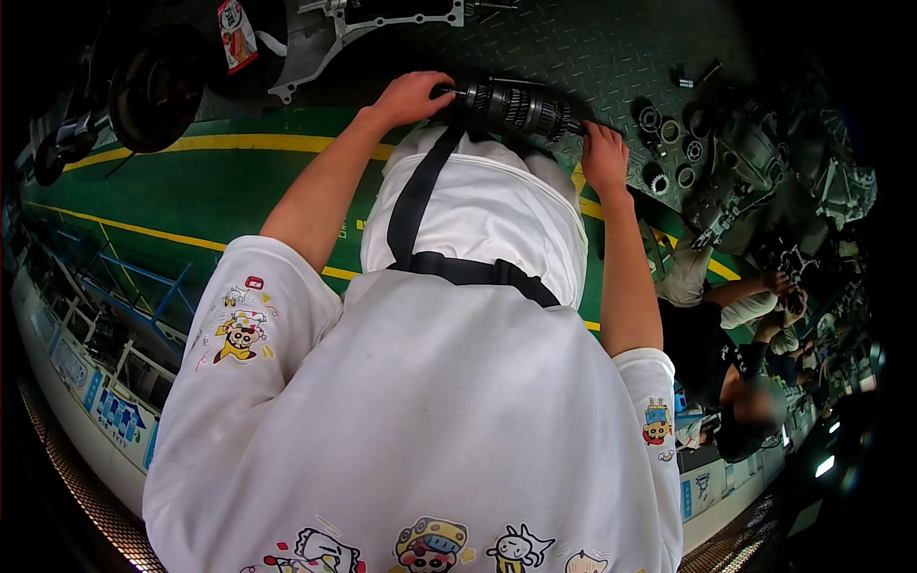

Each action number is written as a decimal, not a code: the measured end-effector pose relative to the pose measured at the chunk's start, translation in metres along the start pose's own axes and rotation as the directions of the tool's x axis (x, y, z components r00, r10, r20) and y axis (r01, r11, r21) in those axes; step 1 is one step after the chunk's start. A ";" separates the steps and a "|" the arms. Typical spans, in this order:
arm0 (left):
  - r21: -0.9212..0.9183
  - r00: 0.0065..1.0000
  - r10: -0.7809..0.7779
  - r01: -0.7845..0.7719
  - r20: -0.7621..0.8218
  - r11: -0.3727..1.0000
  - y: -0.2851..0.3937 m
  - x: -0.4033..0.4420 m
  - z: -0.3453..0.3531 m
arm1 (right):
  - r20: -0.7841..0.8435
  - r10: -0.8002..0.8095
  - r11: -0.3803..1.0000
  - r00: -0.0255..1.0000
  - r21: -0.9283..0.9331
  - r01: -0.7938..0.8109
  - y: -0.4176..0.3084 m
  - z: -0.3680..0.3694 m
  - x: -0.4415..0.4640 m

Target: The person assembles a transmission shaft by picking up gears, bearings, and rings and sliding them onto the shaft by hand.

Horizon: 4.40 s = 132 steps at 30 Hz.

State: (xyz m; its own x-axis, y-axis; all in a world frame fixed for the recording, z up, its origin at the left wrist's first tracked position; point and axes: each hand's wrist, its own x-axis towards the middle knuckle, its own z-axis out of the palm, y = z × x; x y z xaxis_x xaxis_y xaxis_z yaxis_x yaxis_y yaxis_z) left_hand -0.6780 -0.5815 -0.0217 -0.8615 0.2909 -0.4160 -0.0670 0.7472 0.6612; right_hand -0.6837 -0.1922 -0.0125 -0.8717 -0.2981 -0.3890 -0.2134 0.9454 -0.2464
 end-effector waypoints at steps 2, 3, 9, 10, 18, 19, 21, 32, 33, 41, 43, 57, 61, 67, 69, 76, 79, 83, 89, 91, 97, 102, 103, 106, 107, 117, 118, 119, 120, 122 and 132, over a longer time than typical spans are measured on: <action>0.005 1.000 -0.011 0.011 0.017 1.000 0.000 0.001 0.000 | 0.001 0.004 1.000 1.000 -0.006 -0.004 0.000 0.002 0.000; 0.008 1.000 -0.017 0.017 0.026 1.000 -0.002 0.001 0.001 | 0.002 0.006 1.000 1.000 -0.009 -0.006 0.000 0.002 0.001; 0.014 0.998 -0.026 0.025 0.059 1.000 -0.002 0.002 -0.001 | 0.032 0.019 1.000 0.999 -0.021 -0.018 -0.001 0.000 0.002; 0.018 0.998 -0.010 0.009 0.060 1.000 -0.002 0.002 -0.001 | 0.038 0.017 1.000 0.999 -0.020 -0.016 -0.001 -0.001 0.002; 0.131 1.000 0.022 -0.018 -0.023 0.991 -0.008 -0.009 -0.009 | 0.062 0.032 0.999 0.998 -0.026 -0.031 -0.006 -0.008 0.003; 0.148 0.999 0.016 -0.011 -0.035 0.989 -0.010 -0.011 -0.010 | 0.071 0.036 0.999 0.997 -0.032 -0.034 -0.005 -0.008 0.003; 0.182 0.998 0.006 0.005 -0.061 0.983 -0.014 -0.015 -0.013 | 0.088 0.042 0.998 0.995 -0.044 -0.038 -0.005 -0.009 0.005; 0.039 0.989 -0.054 0.060 -0.140 0.997 -0.033 -0.029 -0.021 | -0.028 0.162 0.978 0.986 -0.130 -0.164 0.024 -0.011 -0.003; -0.002 0.987 -0.078 0.079 -0.141 0.997 -0.034 -0.030 -0.021 | -0.048 0.185 0.972 0.982 -0.138 -0.190 0.029 -0.010 -0.005; -0.455 0.929 -0.299 0.174 -0.220 0.874 -0.062 -0.041 -0.003 | 0.037 0.669 0.597 0.742 0.567 -0.567 0.096 0.026 -0.014; -0.584 0.899 -0.395 0.221 -0.188 0.781 -0.063 -0.041 -0.004 | 0.155 0.751 0.368 0.642 0.708 -0.602 0.100 0.023 -0.014; -0.679 0.834 -0.550 0.433 0.051 0.593 -0.055 -0.041 -0.019 | 0.517 0.699 -0.236 0.494 0.819 -0.523 0.082 -0.005 -0.012; -0.680 0.839 -0.537 0.441 0.081 0.586 -0.061 -0.039 -0.016 | 0.550 0.687 -0.325 0.475 0.817 -0.476 0.086 -0.001 -0.008; -0.688 0.833 -0.538 0.465 0.127 0.557 -0.061 -0.041 -0.013 | 0.600 0.632 -0.438 0.491 0.799 -0.413 0.104 0.010 -0.011; -0.697 0.840 -0.523 0.460 0.143 0.549 -0.062 -0.042 -0.011 | 0.610 0.628 -0.450 0.483 0.791 -0.414 0.109 0.015 -0.012; -0.702 0.840 -0.529 0.448 0.120 0.553 -0.063 -0.036 -0.010 | 0.625 0.645 -0.464 0.440 0.778 -0.424 0.109 0.016 -0.013; -0.701 0.834 -0.536 0.460 0.130 0.545 -0.063 -0.033 -0.009 | 0.611 0.659 -0.451 0.438 0.787 -0.420 0.108 0.017 -0.013; -0.702 0.834 -0.531 0.468 0.150 0.537 -0.066 -0.030 -0.009 | 0.618 0.653 -0.454 0.438 0.782 -0.428 0.109 0.017 -0.012; -0.713 0.824 -0.550 0.465 0.133 0.524 -0.061 -0.030 -0.007 | 0.621 0.649 -0.446 0.440 0.779 -0.441 0.104 0.011 -0.009; -0.723 0.819 -0.560 0.461 0.124 0.515 -0.057 -0.030 -0.007 | 0.624 0.651 -0.448 0.432 0.776 -0.444 0.104 0.010 -0.007; -0.746 0.830 -0.543 0.440 0.125 0.501 -0.057 -0.027 -0.008 | 0.615 0.654 -0.441 0.441 0.783 -0.438 0.103 0.010 -0.006; -0.734 0.834 -0.528 0.458 0.160 0.501 -0.060 -0.027 -0.011 | 0.613 0.654 -0.447 0.444 0.786 -0.427 0.102 0.010 -0.007; -0.733 0.836 -0.524 0.457 0.161 0.504 -0.060 -0.028 -0.012 | 0.612 0.656 -0.447 0.442 0.787 -0.425 0.103 0.011 -0.007; -0.732 0.841 -0.514 0.455 0.166 0.507 -0.059 -0.030 -0.012 | 0.619 0.658 -0.451 0.429 0.780 -0.433 0.104 0.014 -0.009; -0.732 0.841 -0.513 0.456 0.170 0.506 -0.059 -0.031 -0.012 | 0.617 0.659 -0.452 0.429 0.781 -0.430 0.105 0.015 -0.009; -0.743 0.831 -0.522 0.470 0.192 0.476 -0.060 -0.039 -0.008 | 0.613 0.647 -0.444 0.454 0.787 -0.428 0.097 0.009 -0.014; -0.747 0.830 -0.524 0.469 0.191 0.471 -0.060 -0.039 -0.007 | 0.612 0.647 -0.444 0.455 0.788 -0.428 0.095 0.008 -0.014; -0.751 0.829 -0.526 0.467 0.189 0.466 -0.060 -0.039 -0.006 | 0.610 0.649 -0.444 0.455 0.789 -0.425 0.094 0.007 -0.013; -0.756 0.828 -0.528 0.465 0.187 0.461 -0.060 -0.038 -0.005 | 0.609 0.650 -0.445 0.454 0.790 -0.423 0.094 0.007 -0.013; -0.761 0.827 -0.531 0.461 0.182 0.457 -0.061 -0.038 -0.004 | 0.607 0.652 -0.449 0.454 0.792 -0.414 0.095 0.007 -0.013; -0.723 0.823 -0.545 0.474 0.160 0.503 -0.058 -0.037 -0.004 | 0.594 0.676 -0.443 0.436 0.801 -0.403 0.099 0.014 -0.016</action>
State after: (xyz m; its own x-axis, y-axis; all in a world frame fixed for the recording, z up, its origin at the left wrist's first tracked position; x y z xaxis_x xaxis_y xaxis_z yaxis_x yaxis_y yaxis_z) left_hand -0.6442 -0.6380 -0.0417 -0.5918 -0.0726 -0.8028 -0.8058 0.0817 0.5866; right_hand -0.6849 -0.0955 -0.0432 -0.2624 0.4309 -0.8634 0.7992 -0.4045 -0.4447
